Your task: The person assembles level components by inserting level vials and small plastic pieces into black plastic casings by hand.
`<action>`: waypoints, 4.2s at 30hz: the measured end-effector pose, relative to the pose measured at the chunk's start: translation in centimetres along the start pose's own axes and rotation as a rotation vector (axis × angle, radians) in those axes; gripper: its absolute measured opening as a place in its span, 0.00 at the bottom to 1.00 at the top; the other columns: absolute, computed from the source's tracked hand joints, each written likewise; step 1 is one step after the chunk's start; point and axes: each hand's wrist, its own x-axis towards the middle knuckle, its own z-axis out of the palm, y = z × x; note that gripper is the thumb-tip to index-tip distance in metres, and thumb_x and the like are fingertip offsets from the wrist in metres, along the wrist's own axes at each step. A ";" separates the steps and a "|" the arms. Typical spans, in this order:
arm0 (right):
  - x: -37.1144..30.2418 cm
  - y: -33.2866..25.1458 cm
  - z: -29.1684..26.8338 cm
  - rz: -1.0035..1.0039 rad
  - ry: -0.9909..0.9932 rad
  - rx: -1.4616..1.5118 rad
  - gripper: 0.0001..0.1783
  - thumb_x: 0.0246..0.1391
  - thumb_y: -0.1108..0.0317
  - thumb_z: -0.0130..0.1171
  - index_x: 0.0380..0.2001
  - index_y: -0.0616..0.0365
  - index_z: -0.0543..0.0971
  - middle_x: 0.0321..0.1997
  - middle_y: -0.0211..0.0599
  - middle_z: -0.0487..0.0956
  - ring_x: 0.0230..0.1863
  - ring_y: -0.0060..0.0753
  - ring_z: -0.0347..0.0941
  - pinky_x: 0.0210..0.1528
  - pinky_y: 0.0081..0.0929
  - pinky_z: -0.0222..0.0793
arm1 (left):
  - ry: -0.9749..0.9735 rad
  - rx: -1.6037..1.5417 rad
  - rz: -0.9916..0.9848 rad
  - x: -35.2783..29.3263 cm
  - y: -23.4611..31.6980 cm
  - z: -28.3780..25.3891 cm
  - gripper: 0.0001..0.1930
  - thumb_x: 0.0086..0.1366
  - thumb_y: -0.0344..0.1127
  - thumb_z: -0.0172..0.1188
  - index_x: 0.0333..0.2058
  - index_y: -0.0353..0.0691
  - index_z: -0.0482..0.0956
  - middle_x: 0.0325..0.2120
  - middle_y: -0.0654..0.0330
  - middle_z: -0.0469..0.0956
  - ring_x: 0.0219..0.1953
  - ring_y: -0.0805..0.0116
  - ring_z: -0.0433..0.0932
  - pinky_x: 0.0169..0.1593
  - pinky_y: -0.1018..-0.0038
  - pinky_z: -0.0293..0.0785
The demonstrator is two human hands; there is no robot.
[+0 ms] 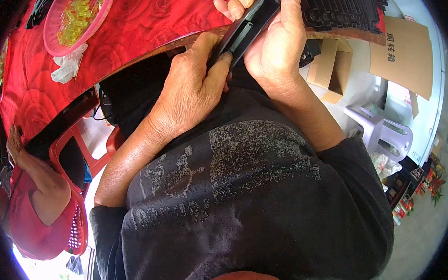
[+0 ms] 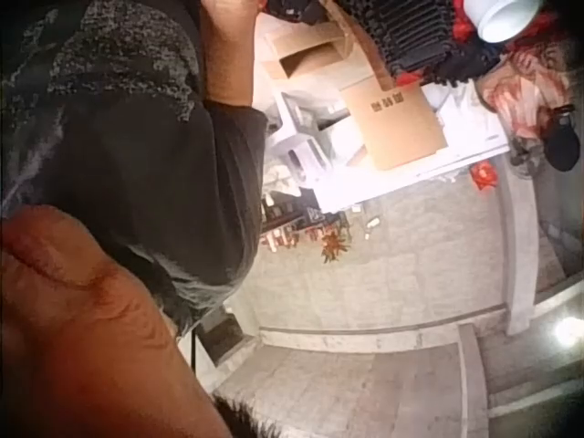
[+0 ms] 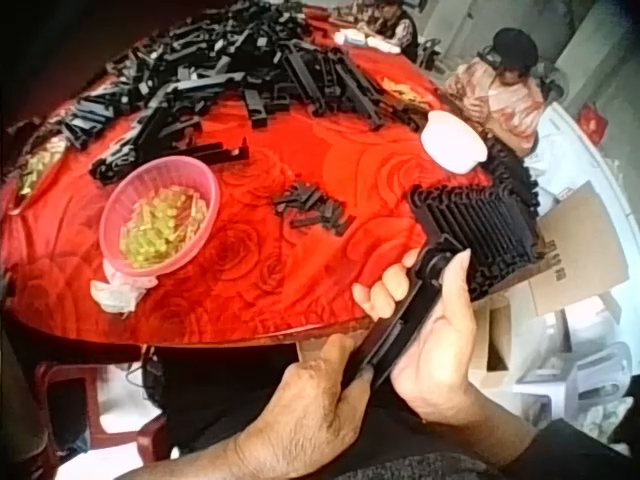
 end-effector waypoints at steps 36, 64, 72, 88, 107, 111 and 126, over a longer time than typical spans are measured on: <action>-0.8 0.8 0.8 -0.036 -0.052 0.045 0.32 0.67 0.37 0.34 0.46 0.59 0.66 0.33 0.32 0.65 0.35 0.31 0.62 0.60 0.44 0.61 | 0.113 0.082 0.017 -0.2 1.1 0.2 0.13 0.61 0.31 0.58 0.41 0.30 0.70 0.21 0.36 0.76 0.29 0.36 0.79 0.34 0.52 0.76; -1.2 1.5 2.6 -0.024 -0.034 -0.054 0.34 0.66 0.34 0.34 0.43 0.58 0.68 0.33 0.34 0.67 0.34 0.29 0.62 0.50 0.30 0.63 | 0.199 0.063 0.016 0.7 1.6 0.4 0.09 0.61 0.33 0.59 0.32 0.31 0.73 0.19 0.41 0.76 0.26 0.39 0.78 0.32 0.54 0.75; -1.3 2.0 2.8 -0.030 0.038 -0.165 0.35 0.64 0.32 0.38 0.41 0.58 0.68 0.31 0.35 0.68 0.34 0.28 0.63 0.40 0.23 0.64 | 0.181 -0.008 -0.029 0.5 1.1 0.7 0.08 0.61 0.32 0.57 0.34 0.31 0.74 0.17 0.41 0.75 0.25 0.39 0.78 0.31 0.54 0.75; 3.5 1.3 -1.4 -0.095 -0.494 0.395 0.26 0.67 0.41 0.44 0.38 0.56 0.71 0.28 0.38 0.74 0.32 0.34 0.70 0.39 0.28 0.67 | 0.119 0.084 0.268 -0.3 1.6 -0.3 0.30 0.58 0.29 0.68 0.59 0.38 0.66 0.44 0.50 0.78 0.40 0.60 0.82 0.41 0.69 0.78; 1.1 0.4 0.4 0.118 -0.031 -0.009 0.28 0.68 0.39 0.37 0.40 0.55 0.69 0.33 0.34 0.68 0.32 0.30 0.64 0.37 0.29 0.64 | 0.009 0.274 0.327 -0.3 0.3 -0.5 0.33 0.53 0.26 0.62 0.61 0.39 0.67 0.35 0.47 0.74 0.32 0.47 0.78 0.37 0.60 0.80; 0.7 0.0 0.2 0.137 -0.008 0.014 0.28 0.68 0.39 0.38 0.40 0.55 0.68 0.32 0.33 0.67 0.32 0.30 0.64 0.37 0.28 0.64 | 0.013 0.232 0.395 0.0 0.0 -0.3 0.32 0.53 0.26 0.62 0.60 0.39 0.68 0.34 0.47 0.74 0.33 0.47 0.78 0.38 0.59 0.79; 1.2 -0.5 -0.2 0.159 0.014 -0.054 0.27 0.68 0.40 0.39 0.40 0.55 0.69 0.33 0.34 0.69 0.33 0.30 0.65 0.38 0.29 0.65 | 0.016 0.284 0.331 -0.4 0.5 -0.1 0.34 0.56 0.29 0.62 0.62 0.39 0.64 0.32 0.48 0.74 0.31 0.47 0.79 0.37 0.58 0.80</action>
